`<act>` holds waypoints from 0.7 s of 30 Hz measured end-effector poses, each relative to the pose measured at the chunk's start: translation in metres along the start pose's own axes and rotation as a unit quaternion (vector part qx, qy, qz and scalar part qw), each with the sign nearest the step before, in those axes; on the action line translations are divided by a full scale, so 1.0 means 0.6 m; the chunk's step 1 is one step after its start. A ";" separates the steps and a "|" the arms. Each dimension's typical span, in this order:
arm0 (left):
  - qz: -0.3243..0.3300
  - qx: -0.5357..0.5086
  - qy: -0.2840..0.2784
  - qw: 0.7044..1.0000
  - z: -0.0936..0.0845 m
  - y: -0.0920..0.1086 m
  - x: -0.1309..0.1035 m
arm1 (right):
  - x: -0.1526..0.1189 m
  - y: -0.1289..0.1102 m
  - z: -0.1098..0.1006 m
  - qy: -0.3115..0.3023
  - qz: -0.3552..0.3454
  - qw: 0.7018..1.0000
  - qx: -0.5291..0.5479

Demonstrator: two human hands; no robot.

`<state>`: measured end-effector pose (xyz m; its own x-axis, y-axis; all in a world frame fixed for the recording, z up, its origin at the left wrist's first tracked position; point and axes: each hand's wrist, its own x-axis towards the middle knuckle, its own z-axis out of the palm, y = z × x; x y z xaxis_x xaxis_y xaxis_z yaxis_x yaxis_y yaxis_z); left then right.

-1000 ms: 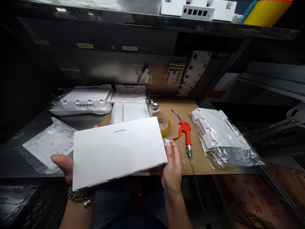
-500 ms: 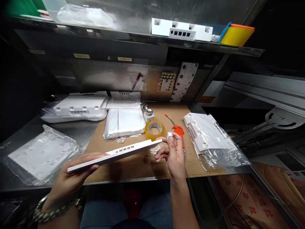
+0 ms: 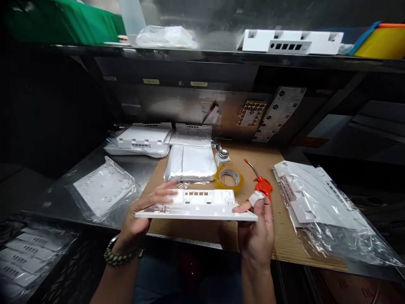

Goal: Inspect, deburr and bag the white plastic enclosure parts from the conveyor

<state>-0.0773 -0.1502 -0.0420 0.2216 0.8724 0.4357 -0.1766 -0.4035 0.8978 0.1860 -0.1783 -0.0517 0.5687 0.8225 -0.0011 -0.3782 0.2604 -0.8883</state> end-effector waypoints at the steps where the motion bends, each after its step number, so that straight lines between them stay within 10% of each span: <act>1: -0.005 -0.046 0.073 0.996 0.009 -0.006 0.001 | -0.003 -0.001 0.000 0.004 -0.019 1.000 0.000; 4: -0.123 -0.247 0.239 0.931 0.033 -0.016 0.006 | -0.014 -0.004 0.001 0.008 -0.071 0.997 -0.001; 10: -0.337 -0.522 0.007 0.783 0.034 -0.006 0.028 | -0.017 0.009 -0.013 -0.030 -0.103 0.993 -0.040; 17: -0.280 -0.544 0.113 0.783 0.027 0.015 0.052 | 0.020 0.019 -0.052 0.039 -0.171 0.963 -0.203; 21: -0.258 -0.538 0.151 0.788 0.042 0.026 0.060 | -0.032 0.009 -0.013 -0.135 -0.221 0.921 -0.293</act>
<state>-0.0481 -0.1317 -0.0108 0.3204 0.9352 -0.1506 -0.8844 0.3523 0.3062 0.1786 -0.1968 -0.0602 0.3410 0.8182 0.4629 0.3493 0.3468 -0.8704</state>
